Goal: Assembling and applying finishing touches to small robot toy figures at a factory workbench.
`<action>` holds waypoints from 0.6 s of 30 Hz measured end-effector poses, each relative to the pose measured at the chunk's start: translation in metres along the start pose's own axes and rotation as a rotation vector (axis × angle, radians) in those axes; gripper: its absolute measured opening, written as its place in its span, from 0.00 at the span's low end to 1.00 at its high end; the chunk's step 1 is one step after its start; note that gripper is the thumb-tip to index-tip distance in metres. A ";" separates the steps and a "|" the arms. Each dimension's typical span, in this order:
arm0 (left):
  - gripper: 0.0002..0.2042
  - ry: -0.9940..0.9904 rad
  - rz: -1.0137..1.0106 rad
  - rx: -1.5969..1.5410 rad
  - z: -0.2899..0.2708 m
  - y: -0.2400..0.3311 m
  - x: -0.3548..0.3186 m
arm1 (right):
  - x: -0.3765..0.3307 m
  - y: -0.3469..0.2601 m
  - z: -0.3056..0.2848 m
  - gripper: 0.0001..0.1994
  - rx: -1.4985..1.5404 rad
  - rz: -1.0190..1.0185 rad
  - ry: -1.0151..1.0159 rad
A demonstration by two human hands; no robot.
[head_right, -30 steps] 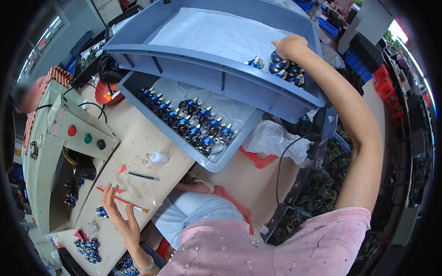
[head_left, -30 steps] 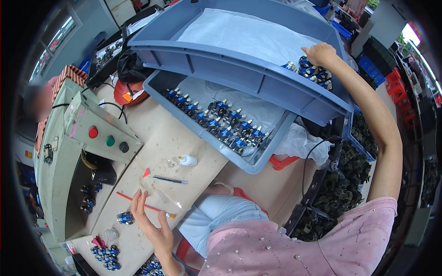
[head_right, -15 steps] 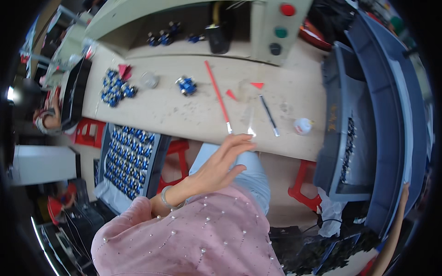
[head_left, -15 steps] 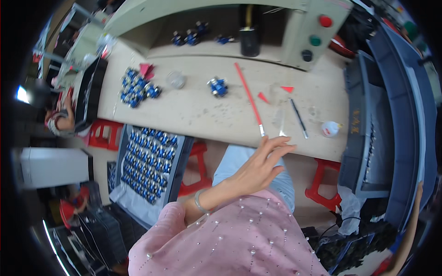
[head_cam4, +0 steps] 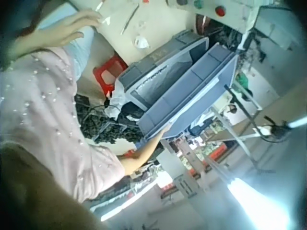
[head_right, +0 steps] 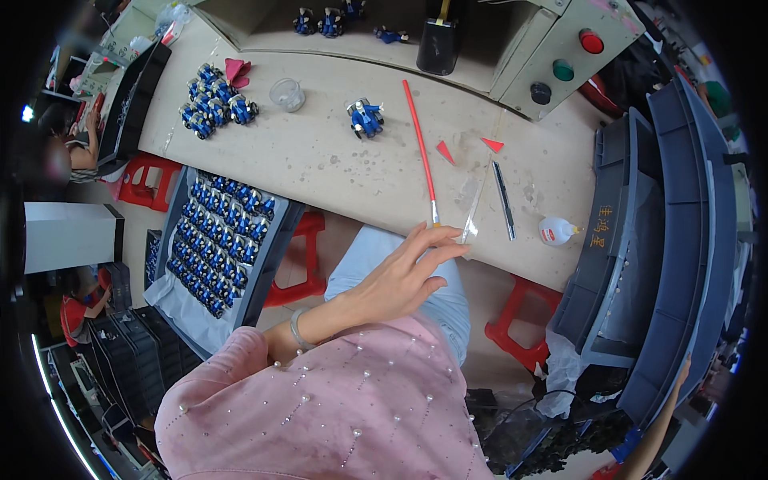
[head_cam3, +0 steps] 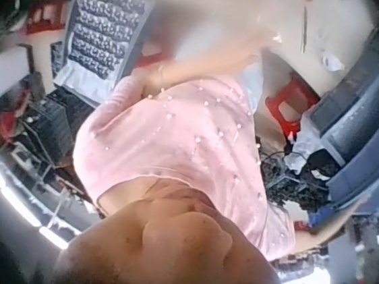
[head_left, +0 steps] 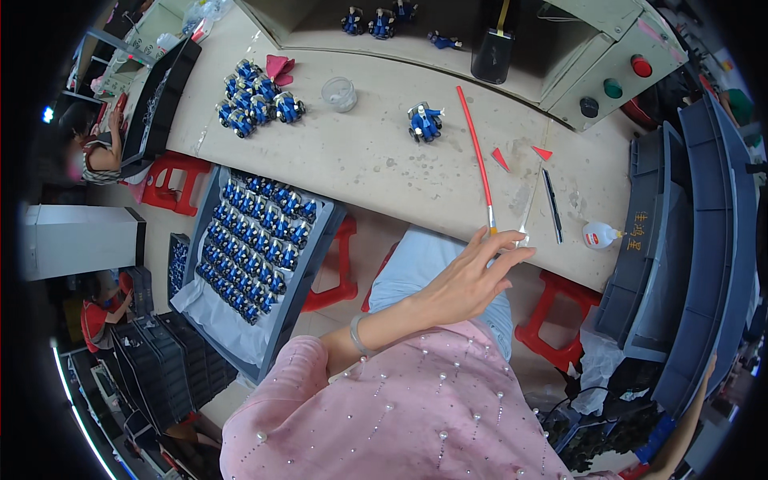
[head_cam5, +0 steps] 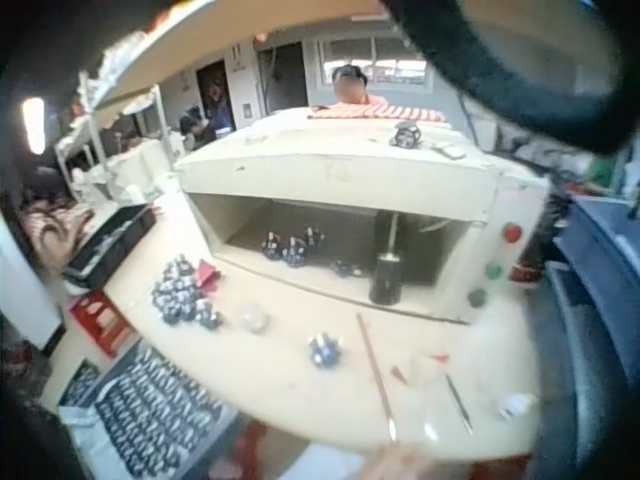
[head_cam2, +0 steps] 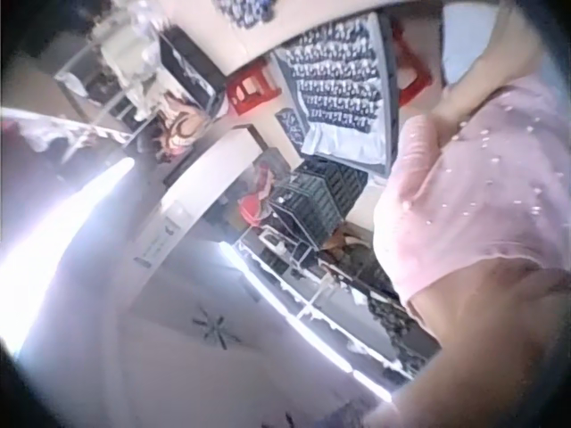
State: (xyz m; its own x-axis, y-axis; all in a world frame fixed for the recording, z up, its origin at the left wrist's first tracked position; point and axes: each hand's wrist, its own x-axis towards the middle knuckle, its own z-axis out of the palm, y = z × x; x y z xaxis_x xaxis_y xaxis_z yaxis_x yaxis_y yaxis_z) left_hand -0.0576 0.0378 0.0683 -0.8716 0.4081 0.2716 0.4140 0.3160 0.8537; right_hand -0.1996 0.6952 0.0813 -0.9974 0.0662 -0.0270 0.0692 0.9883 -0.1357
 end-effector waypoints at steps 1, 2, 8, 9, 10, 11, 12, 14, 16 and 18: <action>0.27 0.003 0.030 -0.007 0.001 -0.001 0.002 | 0.002 -0.008 0.008 0.36 0.003 -0.015 0.001; 0.27 0.004 0.028 -0.007 0.002 -0.001 0.003 | 0.004 -0.014 0.016 0.36 0.007 -0.028 0.003; 0.27 -0.018 0.049 0.027 0.006 0.010 0.019 | -0.062 0.002 0.013 0.34 -0.023 0.039 0.084; 0.27 -0.024 0.074 0.009 0.004 0.008 0.021 | -0.102 0.056 -0.023 0.34 -0.092 0.130 0.130; 0.26 -0.016 0.033 0.036 0.005 0.006 0.020 | -0.147 0.088 -0.040 0.33 -0.130 0.200 0.163; 0.25 -0.024 0.065 -0.035 0.005 -0.006 0.020 | -0.264 0.182 -0.107 0.33 -0.267 0.334 0.233; 0.26 -0.005 0.033 -0.001 0.001 -0.010 0.015 | -0.230 0.180 -0.102 0.26 -0.266 0.467 0.131; 0.26 -0.038 0.050 0.089 0.002 0.001 0.024 | -0.223 0.166 -0.072 0.28 0.340 1.126 0.146; 0.26 -0.043 0.053 0.142 -0.002 0.008 0.024 | -0.190 0.111 -0.052 0.28 0.649 1.031 0.329; 0.26 -0.002 0.021 0.218 -0.004 0.015 0.029 | -0.188 0.056 -0.077 0.24 0.828 1.116 0.249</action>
State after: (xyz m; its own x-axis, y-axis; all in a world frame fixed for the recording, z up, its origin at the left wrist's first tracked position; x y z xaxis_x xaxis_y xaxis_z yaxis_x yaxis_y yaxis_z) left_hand -0.0776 0.0508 0.0907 -0.8617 0.4180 0.2877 0.4794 0.4849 0.7315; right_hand -0.0096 0.7487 0.1555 -0.3831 0.8572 -0.3443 0.7168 0.0407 -0.6961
